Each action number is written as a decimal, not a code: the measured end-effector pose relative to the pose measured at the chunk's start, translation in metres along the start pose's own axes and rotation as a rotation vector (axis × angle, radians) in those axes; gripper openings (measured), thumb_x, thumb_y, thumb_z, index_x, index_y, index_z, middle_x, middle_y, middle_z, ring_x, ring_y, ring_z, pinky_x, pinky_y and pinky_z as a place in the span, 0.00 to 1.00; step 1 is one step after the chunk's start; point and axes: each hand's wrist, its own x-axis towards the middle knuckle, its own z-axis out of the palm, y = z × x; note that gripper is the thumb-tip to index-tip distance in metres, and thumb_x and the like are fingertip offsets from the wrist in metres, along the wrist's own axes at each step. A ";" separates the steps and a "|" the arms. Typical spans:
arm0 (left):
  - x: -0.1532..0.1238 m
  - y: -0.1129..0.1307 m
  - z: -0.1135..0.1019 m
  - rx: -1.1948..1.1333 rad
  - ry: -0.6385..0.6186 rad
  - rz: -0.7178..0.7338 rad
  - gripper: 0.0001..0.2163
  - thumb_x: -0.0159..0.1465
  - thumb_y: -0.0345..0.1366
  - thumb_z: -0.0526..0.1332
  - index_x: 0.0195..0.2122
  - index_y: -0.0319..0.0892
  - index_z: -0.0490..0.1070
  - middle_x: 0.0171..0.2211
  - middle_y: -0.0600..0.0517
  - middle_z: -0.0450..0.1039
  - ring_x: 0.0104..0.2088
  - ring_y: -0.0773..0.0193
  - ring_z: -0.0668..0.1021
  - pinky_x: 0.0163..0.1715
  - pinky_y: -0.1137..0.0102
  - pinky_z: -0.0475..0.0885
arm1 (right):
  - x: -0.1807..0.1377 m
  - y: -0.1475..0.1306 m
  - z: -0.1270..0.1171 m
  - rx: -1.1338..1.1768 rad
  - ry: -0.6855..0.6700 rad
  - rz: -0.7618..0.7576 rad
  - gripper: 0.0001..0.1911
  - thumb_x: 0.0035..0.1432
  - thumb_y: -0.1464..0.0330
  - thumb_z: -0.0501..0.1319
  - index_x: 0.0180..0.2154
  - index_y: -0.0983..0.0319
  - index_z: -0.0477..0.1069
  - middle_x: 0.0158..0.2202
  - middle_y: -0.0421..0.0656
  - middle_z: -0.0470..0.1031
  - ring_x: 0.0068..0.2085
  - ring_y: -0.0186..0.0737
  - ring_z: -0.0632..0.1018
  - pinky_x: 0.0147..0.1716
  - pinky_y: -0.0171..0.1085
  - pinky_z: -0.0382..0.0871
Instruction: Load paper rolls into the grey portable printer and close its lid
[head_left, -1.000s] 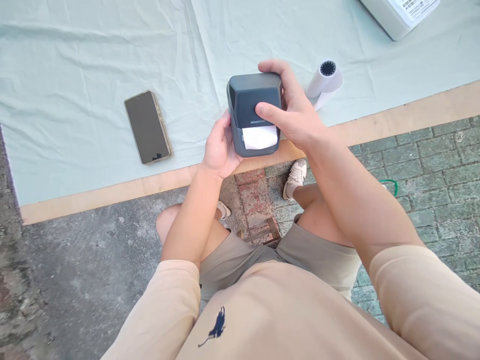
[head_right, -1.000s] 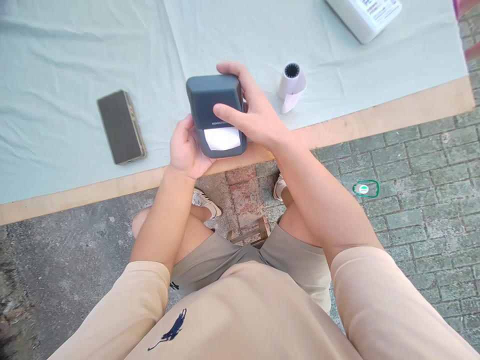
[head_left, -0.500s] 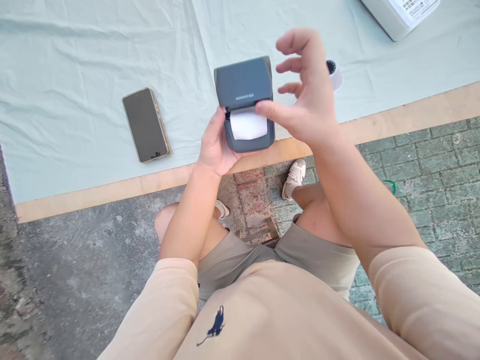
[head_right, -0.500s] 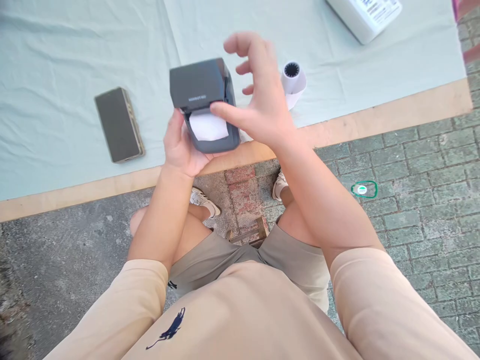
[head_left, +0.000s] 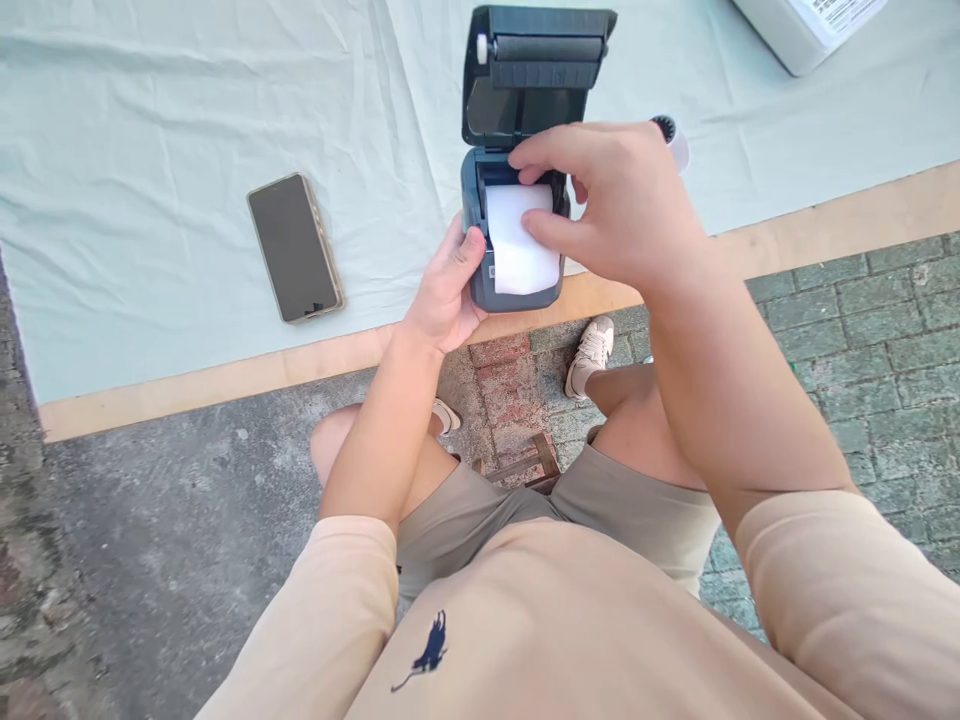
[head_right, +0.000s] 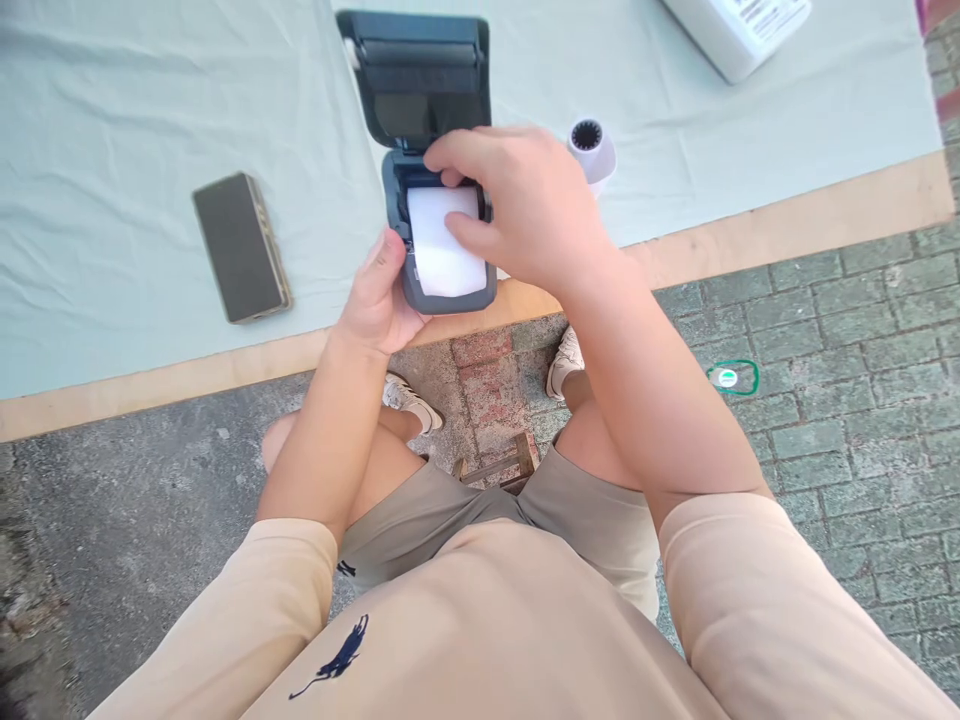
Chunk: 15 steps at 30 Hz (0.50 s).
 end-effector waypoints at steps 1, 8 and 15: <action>-0.001 0.000 0.001 0.007 0.001 -0.002 0.19 0.67 0.55 0.65 0.52 0.48 0.73 0.62 0.49 0.74 0.72 0.45 0.69 0.65 0.53 0.76 | 0.000 0.001 0.000 -0.050 -0.042 0.021 0.21 0.47 0.76 0.66 0.44 0.52 0.77 0.43 0.38 0.85 0.39 0.52 0.81 0.36 0.47 0.70; 0.001 -0.004 -0.001 -0.023 0.044 -0.002 0.17 0.68 0.52 0.65 0.51 0.48 0.74 0.59 0.50 0.76 0.71 0.46 0.69 0.65 0.54 0.76 | 0.003 -0.010 -0.009 -0.056 -0.088 0.082 0.19 0.43 0.76 0.65 0.38 0.52 0.72 0.37 0.39 0.82 0.35 0.50 0.78 0.29 0.44 0.63; 0.007 -0.001 -0.010 -0.047 0.041 -0.108 0.23 0.74 0.56 0.50 0.53 0.47 0.76 0.57 0.48 0.80 0.67 0.46 0.75 0.55 0.51 0.83 | -0.001 0.004 -0.006 0.804 0.209 0.264 0.12 0.54 0.60 0.52 0.41 0.53 0.64 0.32 0.44 0.70 0.26 0.43 0.70 0.17 0.42 0.48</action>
